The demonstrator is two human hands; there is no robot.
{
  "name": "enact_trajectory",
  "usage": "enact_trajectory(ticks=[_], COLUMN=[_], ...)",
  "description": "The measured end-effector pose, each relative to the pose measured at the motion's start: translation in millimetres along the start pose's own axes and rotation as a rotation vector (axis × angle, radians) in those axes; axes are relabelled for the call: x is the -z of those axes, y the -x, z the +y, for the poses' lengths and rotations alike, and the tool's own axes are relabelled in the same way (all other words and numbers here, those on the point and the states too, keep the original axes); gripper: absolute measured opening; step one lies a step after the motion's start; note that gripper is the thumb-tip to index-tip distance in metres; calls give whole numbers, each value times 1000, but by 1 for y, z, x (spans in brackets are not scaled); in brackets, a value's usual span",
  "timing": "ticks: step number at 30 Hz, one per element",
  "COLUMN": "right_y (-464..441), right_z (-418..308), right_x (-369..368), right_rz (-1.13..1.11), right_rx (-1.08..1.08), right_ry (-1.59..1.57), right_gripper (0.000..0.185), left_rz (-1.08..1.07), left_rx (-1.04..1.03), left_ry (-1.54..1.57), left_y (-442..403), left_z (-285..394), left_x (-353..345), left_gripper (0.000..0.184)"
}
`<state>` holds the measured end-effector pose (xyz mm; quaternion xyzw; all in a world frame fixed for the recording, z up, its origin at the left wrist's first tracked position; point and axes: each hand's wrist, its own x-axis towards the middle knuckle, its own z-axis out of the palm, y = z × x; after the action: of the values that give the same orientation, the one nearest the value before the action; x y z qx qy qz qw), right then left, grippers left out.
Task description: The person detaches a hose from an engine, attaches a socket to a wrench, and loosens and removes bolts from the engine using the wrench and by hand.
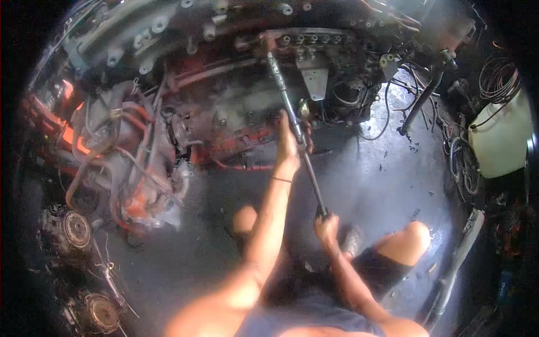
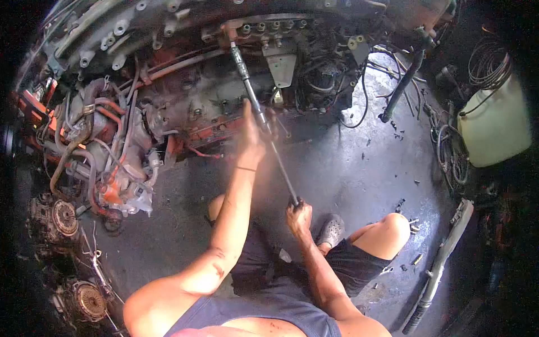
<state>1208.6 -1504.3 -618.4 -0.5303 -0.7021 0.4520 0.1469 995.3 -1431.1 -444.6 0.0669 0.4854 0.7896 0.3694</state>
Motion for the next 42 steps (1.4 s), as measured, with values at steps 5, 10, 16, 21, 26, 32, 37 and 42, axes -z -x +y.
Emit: enact_trajectory(ticks=[5,10,16,21,26,32,37,42], right_y=[-4,-3,7,-1,-59,-153,-168,-156], right_z=[9,-11,5,-21,-205,-352,-368,-367], right_x=[1,32,14,45,87,56,43,37], right_rz=[72,-709,-213,-364,-120,18,-434,-412], right_rx=[128,-196,40,230,604,342,231,164], right_ry=[63,-261,34,-32,-270,-363,-1140,-1372], right_gripper=[24,47,49,49,34,74,44,27], left_rz=[-515,-809,-285,-319,-165,-110,-24,-243], left_rx=[289,343,193,65,-69,-265,52,94], left_ry=[336,601,235,127,-111,-509,-180,-105], left_y=[-16,-42,-1,50,125,170,204,219], left_z=[0,-17,-15,-29,-40,-56,-34,-48], left_x=[32,63,24,54,85,127,105,115], left_gripper=[66,62,57,52,47,45,47,49])
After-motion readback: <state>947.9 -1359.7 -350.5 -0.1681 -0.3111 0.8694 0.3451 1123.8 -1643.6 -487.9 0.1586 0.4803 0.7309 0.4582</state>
